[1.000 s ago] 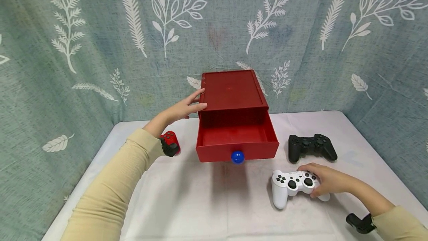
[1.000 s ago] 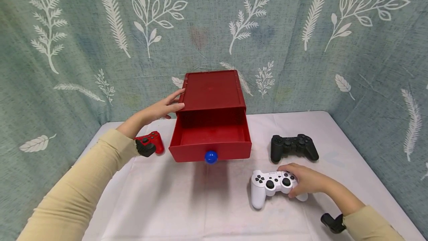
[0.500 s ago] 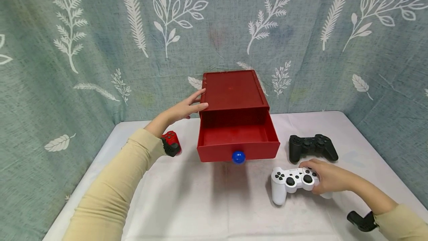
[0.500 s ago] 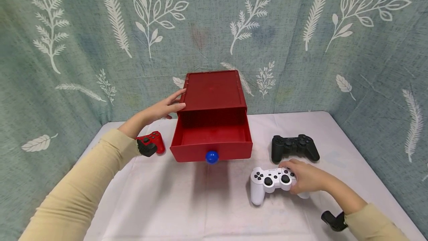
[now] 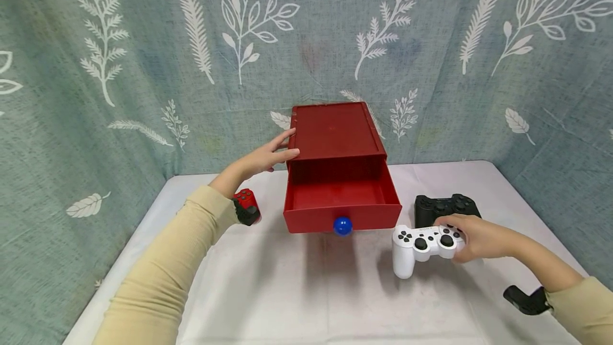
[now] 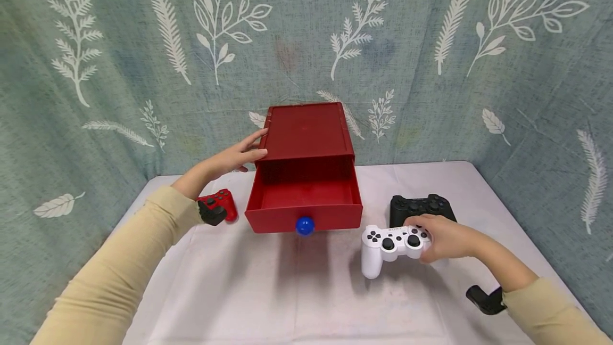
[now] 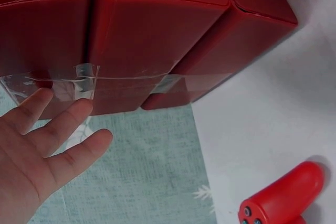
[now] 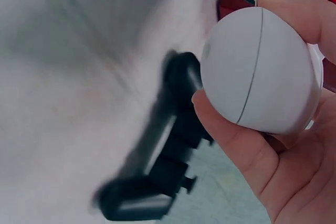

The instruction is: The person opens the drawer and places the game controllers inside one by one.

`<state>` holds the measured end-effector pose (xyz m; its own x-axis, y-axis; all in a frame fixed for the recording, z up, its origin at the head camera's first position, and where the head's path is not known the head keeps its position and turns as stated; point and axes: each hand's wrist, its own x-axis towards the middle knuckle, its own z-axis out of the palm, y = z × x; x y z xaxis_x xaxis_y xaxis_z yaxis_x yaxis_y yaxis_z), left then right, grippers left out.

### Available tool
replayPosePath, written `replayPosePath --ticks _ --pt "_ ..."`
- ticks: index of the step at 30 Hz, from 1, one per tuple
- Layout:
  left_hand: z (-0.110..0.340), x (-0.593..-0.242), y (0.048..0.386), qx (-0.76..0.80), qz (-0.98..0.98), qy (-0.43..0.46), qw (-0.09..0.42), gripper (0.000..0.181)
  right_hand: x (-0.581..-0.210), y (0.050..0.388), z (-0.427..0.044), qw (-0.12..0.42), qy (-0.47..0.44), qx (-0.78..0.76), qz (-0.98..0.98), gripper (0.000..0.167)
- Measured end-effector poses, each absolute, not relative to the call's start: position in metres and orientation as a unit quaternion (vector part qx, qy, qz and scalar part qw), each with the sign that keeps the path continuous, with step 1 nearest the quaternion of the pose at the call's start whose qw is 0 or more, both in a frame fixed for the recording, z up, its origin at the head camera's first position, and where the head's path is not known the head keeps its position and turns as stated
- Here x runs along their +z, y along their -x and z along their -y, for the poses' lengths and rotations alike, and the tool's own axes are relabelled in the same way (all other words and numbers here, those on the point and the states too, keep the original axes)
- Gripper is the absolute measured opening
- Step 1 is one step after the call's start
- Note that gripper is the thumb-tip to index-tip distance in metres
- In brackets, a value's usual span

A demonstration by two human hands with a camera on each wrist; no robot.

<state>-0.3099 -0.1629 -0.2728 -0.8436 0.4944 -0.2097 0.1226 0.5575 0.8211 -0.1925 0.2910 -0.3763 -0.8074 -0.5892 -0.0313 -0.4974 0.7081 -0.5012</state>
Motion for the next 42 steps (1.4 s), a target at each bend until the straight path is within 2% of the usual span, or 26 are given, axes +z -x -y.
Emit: replayPosePath --ticks 5,16,25,42 --pt "0.159 -0.262 0.299 0.433 -0.856 -0.181 0.215 0.070 -0.358 0.196 -0.294 0.096 0.287 -0.228 -0.925 0.060" --pt "0.158 -0.262 0.298 0.440 -0.856 -0.172 0.212 0.070 -0.326 0.203 -0.304 0.113 0.277 -0.236 -0.925 0.060" --pt "0.159 -0.263 0.298 0.438 -0.855 -0.176 0.213 0.070 -0.304 0.204 -0.308 0.092 0.289 -0.228 -0.925 0.053" --pt "0.160 -0.264 0.300 0.439 -0.855 -0.174 0.216 0.070 -0.250 0.211 -0.310 0.103 0.218 -0.190 -0.952 0.069"
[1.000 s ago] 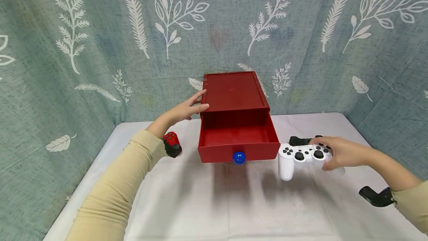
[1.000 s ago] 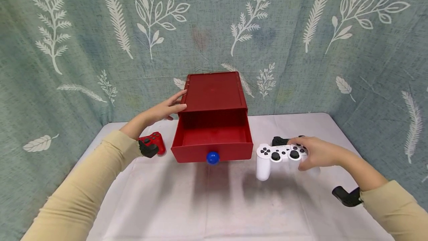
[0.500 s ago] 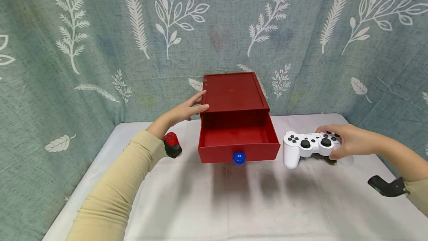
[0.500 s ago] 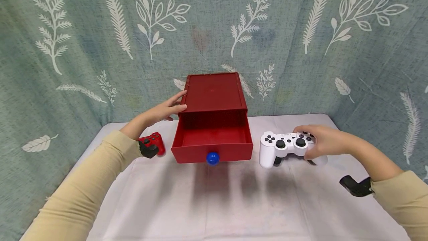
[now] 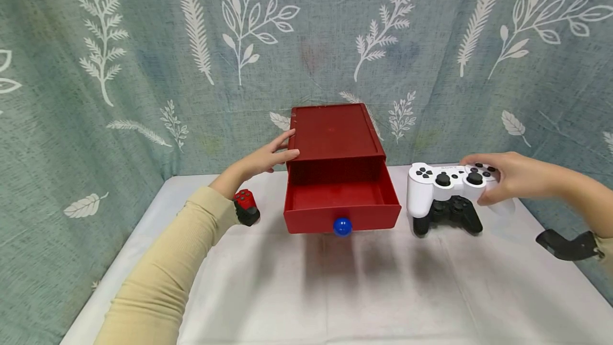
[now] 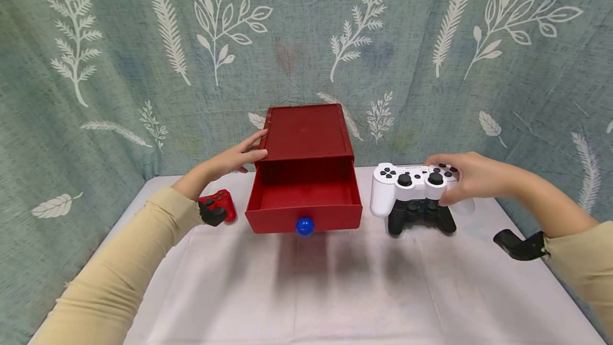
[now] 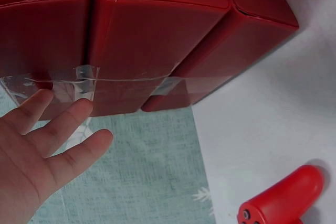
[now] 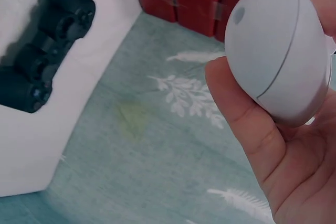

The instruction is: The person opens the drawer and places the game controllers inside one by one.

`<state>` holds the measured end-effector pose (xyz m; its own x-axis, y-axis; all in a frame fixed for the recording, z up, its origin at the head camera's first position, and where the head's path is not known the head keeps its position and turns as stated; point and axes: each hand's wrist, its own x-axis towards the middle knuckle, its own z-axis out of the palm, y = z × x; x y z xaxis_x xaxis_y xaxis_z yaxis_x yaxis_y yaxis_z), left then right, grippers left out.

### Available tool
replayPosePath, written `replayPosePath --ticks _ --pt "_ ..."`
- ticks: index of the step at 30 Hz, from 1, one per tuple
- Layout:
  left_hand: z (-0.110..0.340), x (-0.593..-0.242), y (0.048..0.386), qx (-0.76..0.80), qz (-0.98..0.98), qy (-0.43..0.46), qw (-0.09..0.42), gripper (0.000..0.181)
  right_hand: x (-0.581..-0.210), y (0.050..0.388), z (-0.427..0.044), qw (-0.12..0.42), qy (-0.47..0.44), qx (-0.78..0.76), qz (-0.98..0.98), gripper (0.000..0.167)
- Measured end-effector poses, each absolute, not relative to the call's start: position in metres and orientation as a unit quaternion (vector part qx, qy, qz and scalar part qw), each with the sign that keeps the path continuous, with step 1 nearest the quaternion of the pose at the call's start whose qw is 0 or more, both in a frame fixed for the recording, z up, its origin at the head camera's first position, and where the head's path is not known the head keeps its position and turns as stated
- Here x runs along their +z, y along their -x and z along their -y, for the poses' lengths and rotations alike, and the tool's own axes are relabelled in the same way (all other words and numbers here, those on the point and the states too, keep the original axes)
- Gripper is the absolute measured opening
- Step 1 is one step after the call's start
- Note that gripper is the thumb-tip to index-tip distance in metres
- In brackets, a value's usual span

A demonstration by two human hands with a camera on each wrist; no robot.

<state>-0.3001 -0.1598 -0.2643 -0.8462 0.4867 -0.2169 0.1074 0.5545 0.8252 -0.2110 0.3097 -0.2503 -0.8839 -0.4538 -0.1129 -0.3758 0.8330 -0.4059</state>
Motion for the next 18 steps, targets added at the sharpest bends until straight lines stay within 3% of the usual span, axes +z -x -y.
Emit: replayPosePath --ticks 8,18 --pt "0.167 -0.285 0.318 0.430 -0.862 -0.183 0.197 0.069 -0.225 0.215 -0.302 0.098 0.213 -0.180 -0.955 0.067" --pt "0.164 -0.283 0.319 0.437 -0.857 -0.176 0.209 0.070 -0.203 0.221 -0.282 0.105 0.222 -0.152 -0.957 0.069"
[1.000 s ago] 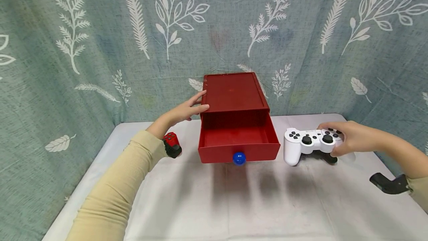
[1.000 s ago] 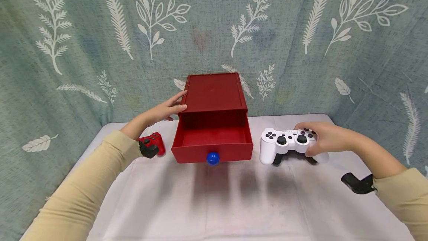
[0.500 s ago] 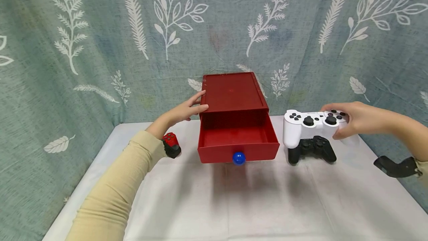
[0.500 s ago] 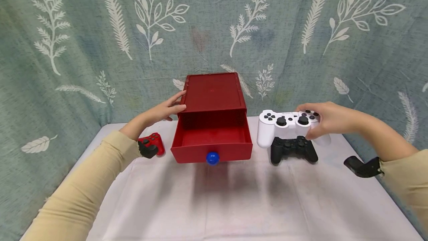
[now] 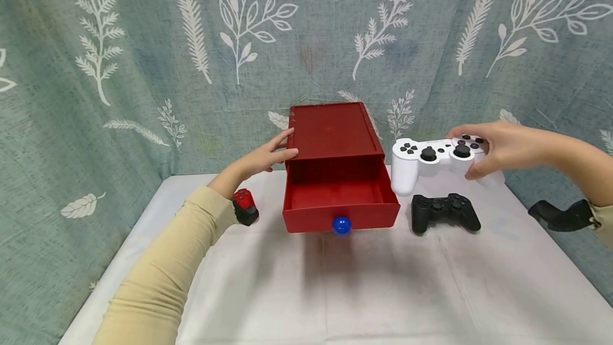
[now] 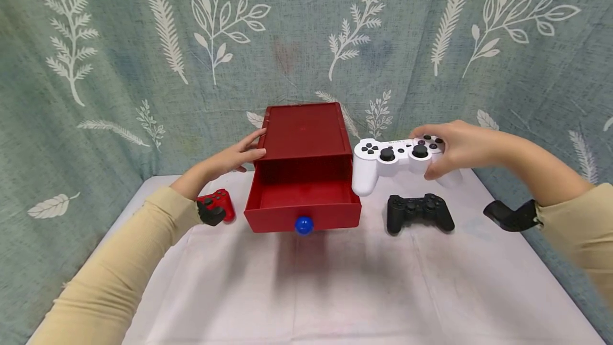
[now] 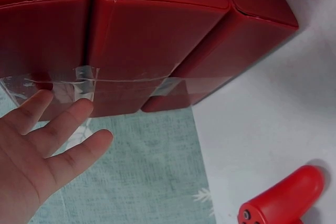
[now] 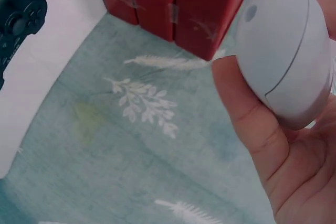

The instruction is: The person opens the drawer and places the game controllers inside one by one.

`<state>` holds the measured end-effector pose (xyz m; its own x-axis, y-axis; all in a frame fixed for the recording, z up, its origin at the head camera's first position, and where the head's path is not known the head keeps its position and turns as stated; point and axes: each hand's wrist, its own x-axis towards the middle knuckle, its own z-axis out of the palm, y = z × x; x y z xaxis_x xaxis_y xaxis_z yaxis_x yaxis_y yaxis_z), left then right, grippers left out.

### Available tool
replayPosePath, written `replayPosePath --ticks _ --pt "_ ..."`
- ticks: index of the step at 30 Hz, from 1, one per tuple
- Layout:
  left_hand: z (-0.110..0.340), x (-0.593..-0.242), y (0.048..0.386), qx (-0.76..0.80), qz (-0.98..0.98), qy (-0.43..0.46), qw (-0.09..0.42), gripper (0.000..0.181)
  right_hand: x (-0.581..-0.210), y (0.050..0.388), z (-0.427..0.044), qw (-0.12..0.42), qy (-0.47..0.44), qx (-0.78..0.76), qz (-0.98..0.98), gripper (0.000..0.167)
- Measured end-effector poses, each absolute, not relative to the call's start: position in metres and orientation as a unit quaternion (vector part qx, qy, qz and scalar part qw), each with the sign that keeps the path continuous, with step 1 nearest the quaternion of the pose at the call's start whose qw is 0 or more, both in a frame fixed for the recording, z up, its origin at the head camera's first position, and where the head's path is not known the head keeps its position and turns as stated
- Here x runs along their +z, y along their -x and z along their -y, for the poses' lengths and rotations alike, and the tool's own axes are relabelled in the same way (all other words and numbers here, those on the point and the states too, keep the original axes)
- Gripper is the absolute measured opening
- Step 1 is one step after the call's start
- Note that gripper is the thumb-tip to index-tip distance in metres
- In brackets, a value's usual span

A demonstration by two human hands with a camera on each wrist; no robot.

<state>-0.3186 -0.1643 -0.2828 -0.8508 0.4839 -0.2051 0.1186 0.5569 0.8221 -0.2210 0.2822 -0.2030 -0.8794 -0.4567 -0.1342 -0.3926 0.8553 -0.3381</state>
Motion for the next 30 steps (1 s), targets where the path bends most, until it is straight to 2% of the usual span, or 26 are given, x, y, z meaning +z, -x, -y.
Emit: replayPosePath --ticks 9,19,30 --pt "0.164 -0.284 0.318 0.435 -0.860 -0.175 0.203 0.069 -0.189 0.228 -0.251 0.126 0.246 -0.135 -0.952 0.072" --pt "0.157 -0.262 0.297 0.433 -0.859 -0.173 0.212 0.069 -0.180 0.231 -0.216 0.135 0.263 -0.123 -0.947 0.069" --pt "0.165 -0.285 0.319 0.432 -0.862 -0.180 0.197 0.068 -0.178 0.234 -0.180 0.137 0.276 -0.096 -0.946 0.066"
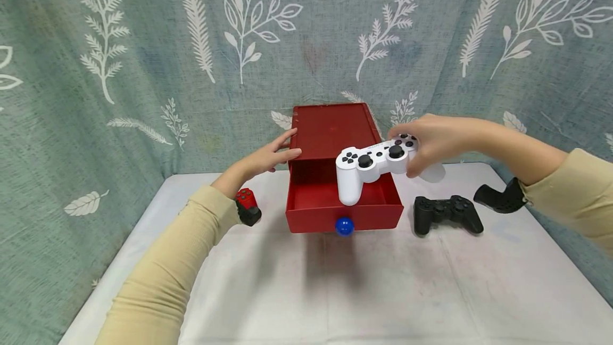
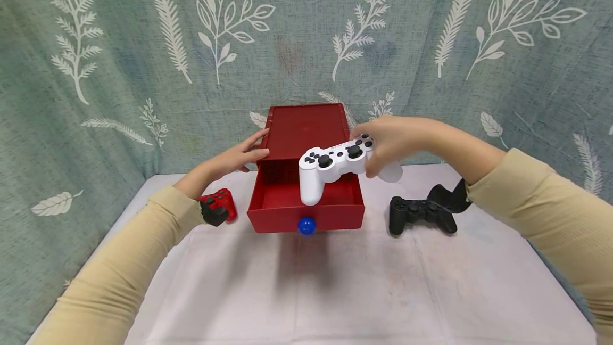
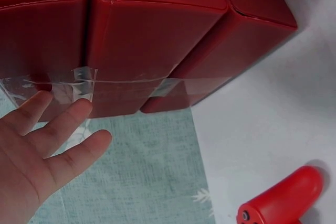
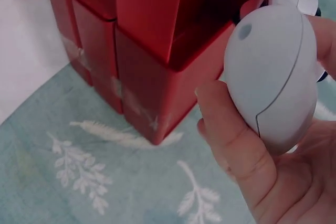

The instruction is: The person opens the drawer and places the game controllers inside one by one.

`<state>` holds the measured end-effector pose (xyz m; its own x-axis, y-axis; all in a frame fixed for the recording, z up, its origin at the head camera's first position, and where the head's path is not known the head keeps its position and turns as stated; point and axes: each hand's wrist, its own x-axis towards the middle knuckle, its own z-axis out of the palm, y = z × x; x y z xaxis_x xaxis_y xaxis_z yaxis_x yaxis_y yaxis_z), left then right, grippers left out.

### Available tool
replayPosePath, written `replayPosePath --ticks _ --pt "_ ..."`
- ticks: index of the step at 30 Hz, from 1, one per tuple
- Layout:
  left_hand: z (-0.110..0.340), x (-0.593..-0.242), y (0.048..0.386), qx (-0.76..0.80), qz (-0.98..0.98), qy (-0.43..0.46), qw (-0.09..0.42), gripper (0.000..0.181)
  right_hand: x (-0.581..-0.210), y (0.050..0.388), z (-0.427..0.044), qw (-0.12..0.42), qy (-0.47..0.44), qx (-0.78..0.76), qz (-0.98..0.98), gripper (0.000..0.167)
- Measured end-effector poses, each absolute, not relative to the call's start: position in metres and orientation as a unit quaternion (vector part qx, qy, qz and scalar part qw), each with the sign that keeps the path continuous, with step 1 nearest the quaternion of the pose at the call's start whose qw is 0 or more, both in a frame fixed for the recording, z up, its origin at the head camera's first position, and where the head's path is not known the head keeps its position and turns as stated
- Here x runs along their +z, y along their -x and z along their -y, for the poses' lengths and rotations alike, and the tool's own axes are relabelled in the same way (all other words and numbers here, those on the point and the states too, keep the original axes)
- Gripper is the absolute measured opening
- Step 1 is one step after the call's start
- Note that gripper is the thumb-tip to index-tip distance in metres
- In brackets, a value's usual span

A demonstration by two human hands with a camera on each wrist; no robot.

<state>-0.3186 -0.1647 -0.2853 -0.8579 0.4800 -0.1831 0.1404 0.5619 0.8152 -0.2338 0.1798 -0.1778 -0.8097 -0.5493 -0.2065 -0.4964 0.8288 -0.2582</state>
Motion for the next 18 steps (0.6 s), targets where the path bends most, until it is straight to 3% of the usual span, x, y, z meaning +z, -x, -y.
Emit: replayPosePath --ticks 18 --pt "0.164 -0.287 0.319 0.428 -0.866 -0.181 0.186 0.069 -0.191 0.237 -0.133 0.180 0.251 -0.071 -0.948 0.065"
